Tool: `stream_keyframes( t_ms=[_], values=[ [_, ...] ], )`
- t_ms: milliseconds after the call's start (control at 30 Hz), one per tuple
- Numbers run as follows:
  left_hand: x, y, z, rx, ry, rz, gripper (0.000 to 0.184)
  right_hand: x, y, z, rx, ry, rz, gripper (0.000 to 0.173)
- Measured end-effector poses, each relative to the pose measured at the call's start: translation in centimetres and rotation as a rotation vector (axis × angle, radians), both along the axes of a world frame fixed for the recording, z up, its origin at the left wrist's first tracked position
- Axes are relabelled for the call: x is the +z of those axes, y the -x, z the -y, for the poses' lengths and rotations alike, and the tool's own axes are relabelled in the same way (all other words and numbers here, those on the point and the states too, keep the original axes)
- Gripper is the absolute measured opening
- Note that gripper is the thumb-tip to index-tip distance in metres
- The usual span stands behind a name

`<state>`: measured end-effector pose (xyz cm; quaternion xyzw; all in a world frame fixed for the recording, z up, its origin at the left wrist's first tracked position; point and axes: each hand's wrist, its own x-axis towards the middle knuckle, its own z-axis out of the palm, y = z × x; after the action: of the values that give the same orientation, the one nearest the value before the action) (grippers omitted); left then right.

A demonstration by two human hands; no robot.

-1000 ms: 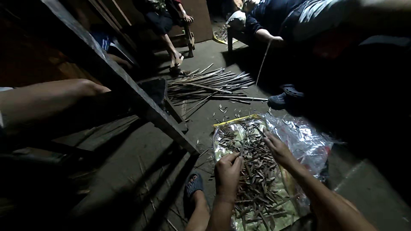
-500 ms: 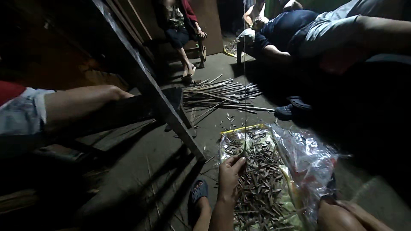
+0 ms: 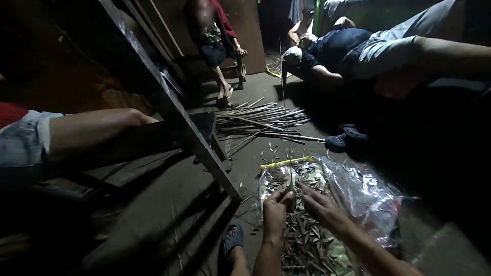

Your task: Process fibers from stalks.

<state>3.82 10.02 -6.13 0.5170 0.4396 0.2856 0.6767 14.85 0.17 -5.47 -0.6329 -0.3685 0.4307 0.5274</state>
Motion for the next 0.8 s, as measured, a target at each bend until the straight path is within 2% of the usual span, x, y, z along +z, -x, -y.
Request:
stream_keyframes(
  t_ms=[133, 267, 400, 633, 800],
  values=[
    [-0.4, -0.2, 0.1, -0.025, 0.03, 0.014, 0.009, -2.2, 0.1, -0.8, -0.013, -0.074, 0.106, 0.048],
    [-0.6, -0.9, 0.4, -0.034, 0.029, 0.013, 0.014, -3.2, -0.5, -0.2, -0.003, 0.004, 0.162, 0.057],
    [-0.7, -1.3, 0.8, -0.053, -0.007, -0.006, 0.013, -3.7, -1.2, 0.5, -0.003, -0.024, 0.189, 0.05],
    [-0.8, -1.2, 1.1, -0.051, 0.016, 0.012, 0.011, -4.2, -2.0, 0.7, 0.001, -0.029, 0.298, 0.049],
    [-0.4, -0.1, 1.7, -0.12, 0.056, -0.026, 0.009, -4.9, -2.6, 0.1, -0.138, 0.013, 0.37, 0.046]
  ],
)
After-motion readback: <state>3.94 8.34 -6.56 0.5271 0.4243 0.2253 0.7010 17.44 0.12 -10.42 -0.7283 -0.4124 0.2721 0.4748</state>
